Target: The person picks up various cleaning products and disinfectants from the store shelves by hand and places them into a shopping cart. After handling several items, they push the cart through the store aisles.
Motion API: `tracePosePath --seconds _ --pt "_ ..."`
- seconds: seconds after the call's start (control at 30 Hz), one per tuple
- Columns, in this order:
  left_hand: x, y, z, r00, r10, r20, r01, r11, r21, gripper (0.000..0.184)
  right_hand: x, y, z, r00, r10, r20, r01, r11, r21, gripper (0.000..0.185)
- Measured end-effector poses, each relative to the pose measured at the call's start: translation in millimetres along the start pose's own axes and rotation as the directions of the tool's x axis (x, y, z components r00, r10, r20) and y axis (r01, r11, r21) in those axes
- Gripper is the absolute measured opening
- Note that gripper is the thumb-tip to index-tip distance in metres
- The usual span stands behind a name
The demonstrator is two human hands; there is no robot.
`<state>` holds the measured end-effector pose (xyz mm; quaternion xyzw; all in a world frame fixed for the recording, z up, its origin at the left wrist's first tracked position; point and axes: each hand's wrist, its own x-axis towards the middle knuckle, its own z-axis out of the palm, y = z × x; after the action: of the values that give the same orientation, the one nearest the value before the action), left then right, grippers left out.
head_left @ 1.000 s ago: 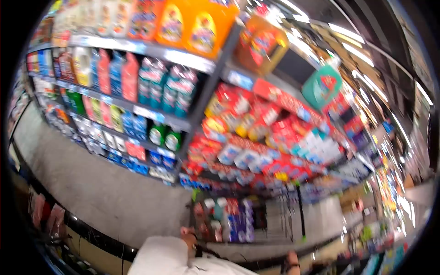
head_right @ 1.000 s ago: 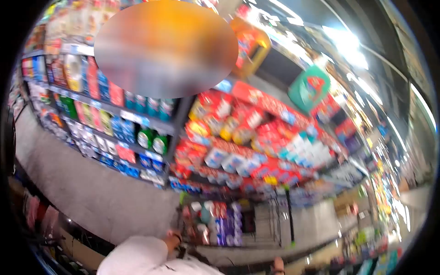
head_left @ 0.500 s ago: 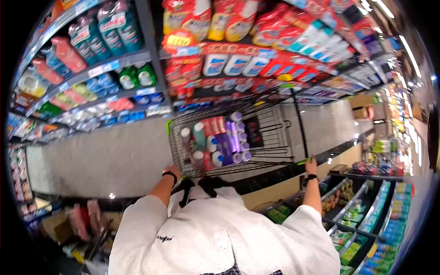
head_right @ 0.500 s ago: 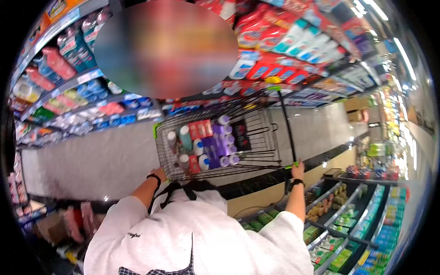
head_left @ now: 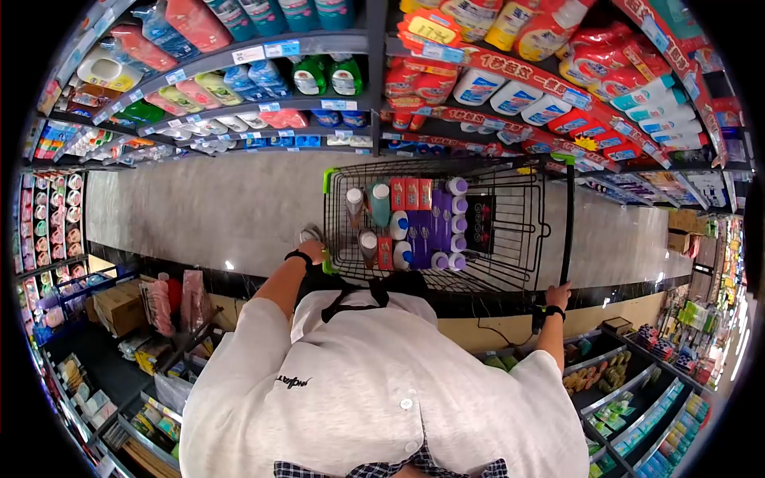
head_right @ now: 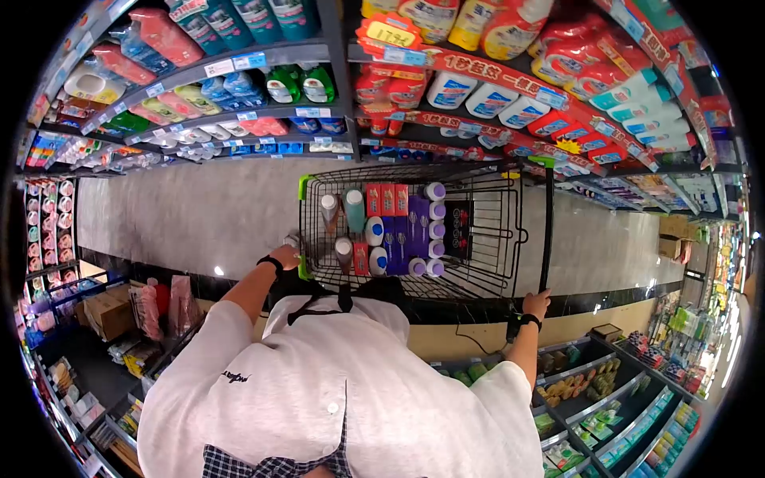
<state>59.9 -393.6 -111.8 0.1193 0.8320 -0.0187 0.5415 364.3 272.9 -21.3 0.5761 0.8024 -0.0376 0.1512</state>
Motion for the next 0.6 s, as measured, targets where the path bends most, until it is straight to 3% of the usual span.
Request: tracePosePath --seconds 0.03,0.07,0.1,0.13,0.17,0.2,0.23,0.27,0.3,0.33,0.37,0.4,0.43,0.47,0.5,0.53,0.57,0.6 --pt "36.0 -24.5 15.2 0.991 0.13 -0.019 -0.131 0.99 -0.052 0.047 8.7 8.4 11.8 0.998 0.004 0.064 -0.007 0.999 0.053 0.074" --pt "32.1 -38.9 14.2 0.88 0.343 -0.329 -0.416 0.891 -0.185 0.041 -13.6 -12.5 -10.3 0.991 0.049 0.121 -0.06 0.994 0.092 0.078" --pt "13.7 -35.9 -12.3 0.856 0.288 -0.429 -0.448 0.827 -0.339 0.037 7.7 6.8 16.2 0.999 0.027 0.041 -0.034 0.982 0.186 0.086" --pt "31.1 -48.7 -29.6 0.836 0.276 -0.474 -0.462 0.82 -0.337 0.034 26.9 16.7 32.7 0.995 0.061 0.076 -0.07 0.988 0.137 0.085" --pt "0.8 -47.5 -67.4 0.857 0.106 -0.505 -0.396 0.762 -0.512 0.037 17.4 0.3 20.4 0.977 0.165 0.134 -0.186 0.969 0.16 0.086" --pt "-11.1 -63.0 -94.6 0.754 0.153 -0.638 -0.536 0.704 -0.465 0.035 -21.0 -42.5 -16.1 0.975 0.185 0.127 -0.215 0.933 0.29 0.084" --pt "18.4 -96.2 -105.5 0.497 0.214 -0.841 -0.677 0.702 -0.221 0.029 15.5 -31.9 30.9 0.992 -0.03 -0.126 0.067 0.953 0.294 0.077" --pt "-18.8 -107.3 -148.7 0.529 0.174 -0.83 -0.679 0.674 -0.292 0.027 -18.1 -83.4 -4.1 0.968 -0.039 -0.246 0.144 0.894 0.423 0.071" --pt "-46.9 -120.3 -183.3 0.351 0.169 -0.921 -0.811 0.547 -0.208 0.025 -69.2 -141.2 -55.4 0.901 -0.163 -0.403 0.354 0.812 0.464 0.065" --pt "-66.5 -137.8 -218.1 0.238 0.2 -0.95 -0.822 0.564 -0.087 0.024 -78.8 -179.4 -77.7 0.764 -0.337 -0.55 0.622 0.611 0.49 0.062" --pt "-98.1 -152.9 -252.9 0.276 0.179 -0.944 -0.837 0.527 -0.145 0.023 -143.2 -240.2 -149.8 0.764 -0.388 -0.516 0.633 0.601 0.487 0.057" --pt "-145.8 -154.2 -285.6 0.267 0.122 -0.956 -0.856 0.485 -0.177 0.022 -204.4 -290.8 -212.4 0.525 -0.532 -0.665 0.841 0.443 0.31 0.053" --pt "-176.1 -161.5 -315.9 0.16 0.157 -0.975 -0.86 0.507 -0.059 0.022 -262.0 -336.0 -260.9 0.424 -0.546 -0.722 0.902 0.324 0.285 0.049" --pt "-204.1 -162.8 -343.0 0.082 0.18 -0.98 -0.949 0.316 -0.022 0.021 -317.0 -371.8 -307.9 0.307 -0.606 -0.734 0.945 0.285 0.16 0.048" --pt "-245.0 -160.1 -367.7 0.109 0.203 -0.973 -0.978 0.196 -0.069 0.02 -367.6 -400.4 -347.5 0.222 -0.644 -0.732 0.974 0.119 0.19 0.047" --pt "-301.5 -141.9 -386.3 0.122 0.168 -0.978 -0.992 -0.007 -0.125 0.023 -394.8 -424.4 -368.3 0.098 -0.656 -0.748 0.994 0.024 0.109 0.047" --pt "-337.7 -131.7 -403.7 0.068 0.158 -0.985 -0.995 -0.062 -0.079 0.026 -429.6 -446.7 -391.3 0.046 -0.66 -0.75 0.995 -0.037 0.094 0.046" --pt "-355.5 -131.2 -423.1 -0.004 0.202 -0.979 -1.0 -0.029 -0.002 0.027 -445.4 -470.1 -407.0 -0.048 -0.619 -0.784 0.997 -0.08 0.003 0.046"
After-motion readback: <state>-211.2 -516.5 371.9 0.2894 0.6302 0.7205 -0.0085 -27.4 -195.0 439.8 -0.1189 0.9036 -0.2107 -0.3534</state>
